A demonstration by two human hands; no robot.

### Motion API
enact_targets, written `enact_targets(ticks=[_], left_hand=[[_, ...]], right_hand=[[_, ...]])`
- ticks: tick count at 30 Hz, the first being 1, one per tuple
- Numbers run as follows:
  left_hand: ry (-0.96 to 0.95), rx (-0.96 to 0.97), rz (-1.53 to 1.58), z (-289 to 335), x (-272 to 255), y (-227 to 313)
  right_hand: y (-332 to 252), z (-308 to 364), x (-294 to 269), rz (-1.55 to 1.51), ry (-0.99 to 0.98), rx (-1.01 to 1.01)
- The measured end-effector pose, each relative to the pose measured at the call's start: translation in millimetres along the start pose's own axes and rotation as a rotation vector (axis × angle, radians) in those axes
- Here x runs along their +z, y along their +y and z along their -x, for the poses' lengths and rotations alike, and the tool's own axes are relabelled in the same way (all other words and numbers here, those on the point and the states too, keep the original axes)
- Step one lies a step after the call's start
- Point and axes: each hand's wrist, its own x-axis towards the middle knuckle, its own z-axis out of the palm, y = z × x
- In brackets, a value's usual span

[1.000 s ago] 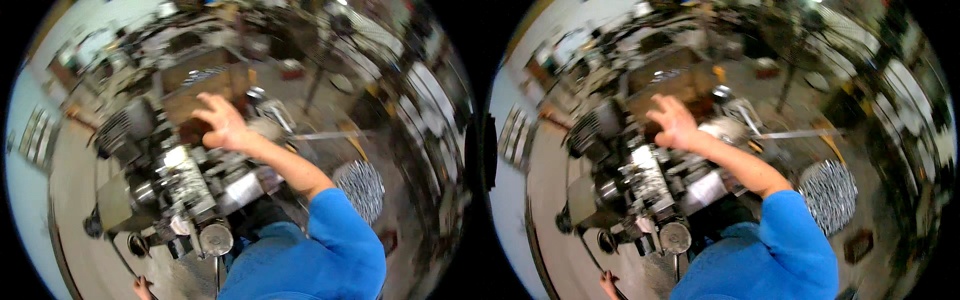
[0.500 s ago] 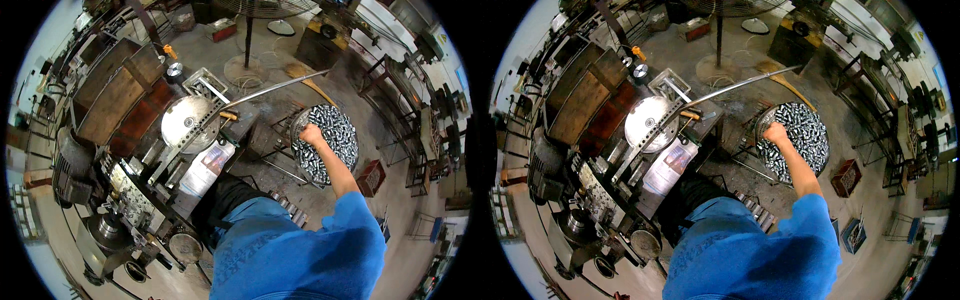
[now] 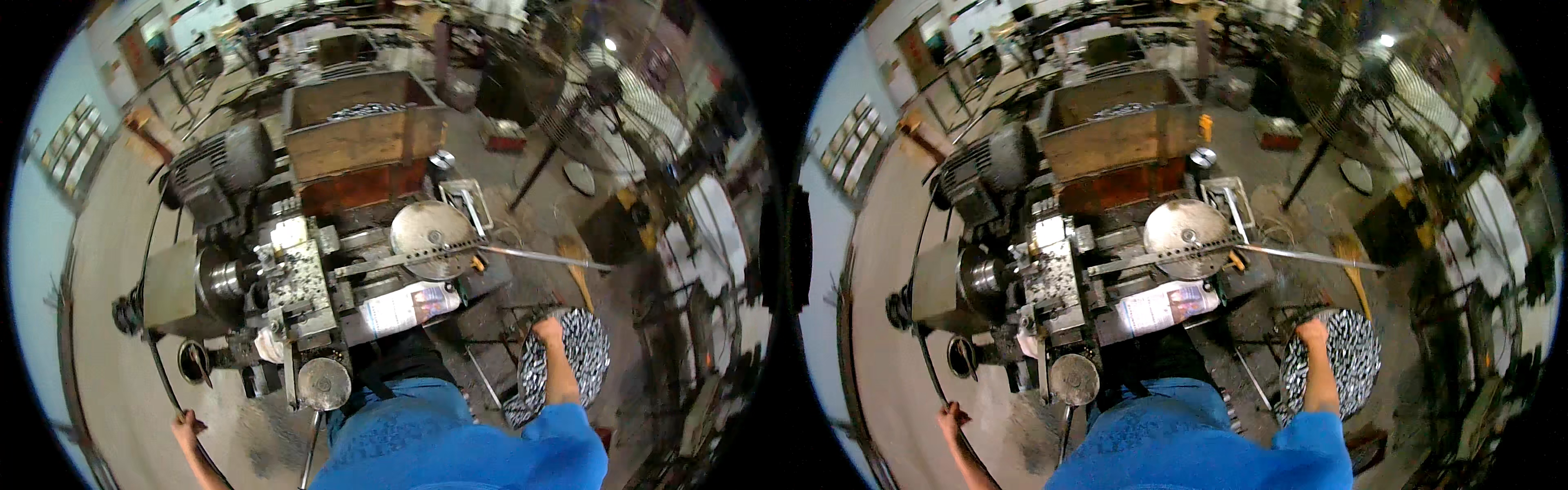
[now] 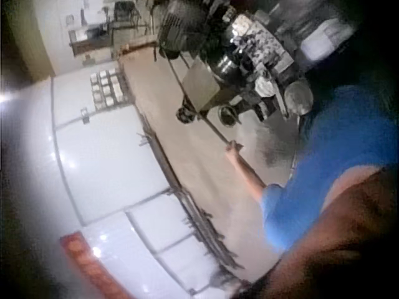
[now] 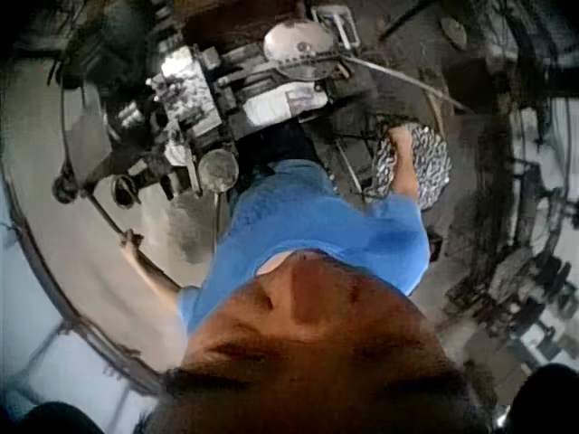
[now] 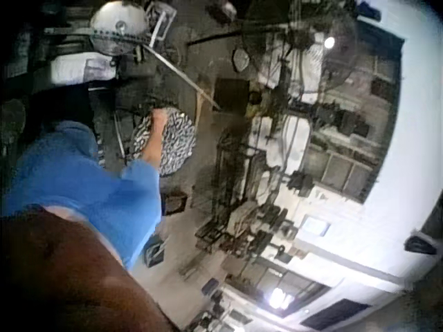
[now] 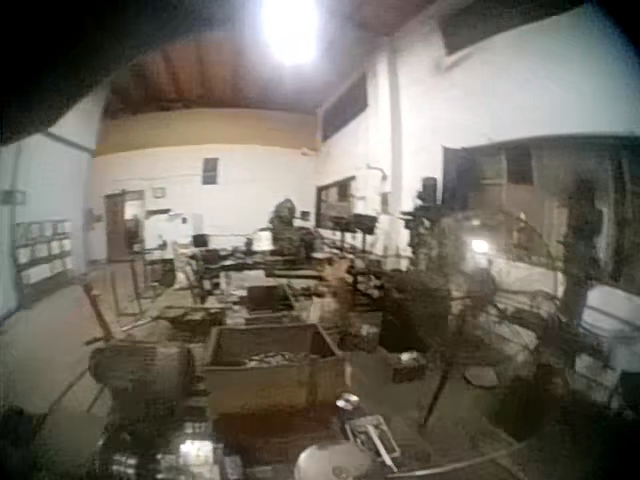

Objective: The person picks up a metal part from a container, inserts it into a machine chuck, and moves handles to process the part. They then remove the part and place it into a container.

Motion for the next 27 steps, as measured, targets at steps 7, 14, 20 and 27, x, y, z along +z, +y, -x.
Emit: enact_targets(ticks=[7,14,20,27], left_hand=[[-0.002,0.015,0.025,3.8,23.6,23.1],[-0.023,0.035,0.009,13.7,20.4,31.5],[0.139,0.088,-0.407,33.3,15.6,29.9],[0.165,0.013,-0.409,69.6,4.9,17.2]], right_hand=[[30.4,-4.2,-31.1,-1.047,0.378,-0.412],[-238.0,177.6,-164.8,-0.795,0.195,-1.213],[-447.8,335.8,-174.4,-0.301,0.189,-2.047],[-542.2,354.9,-130.8,0.341,0.312,-1.841]])
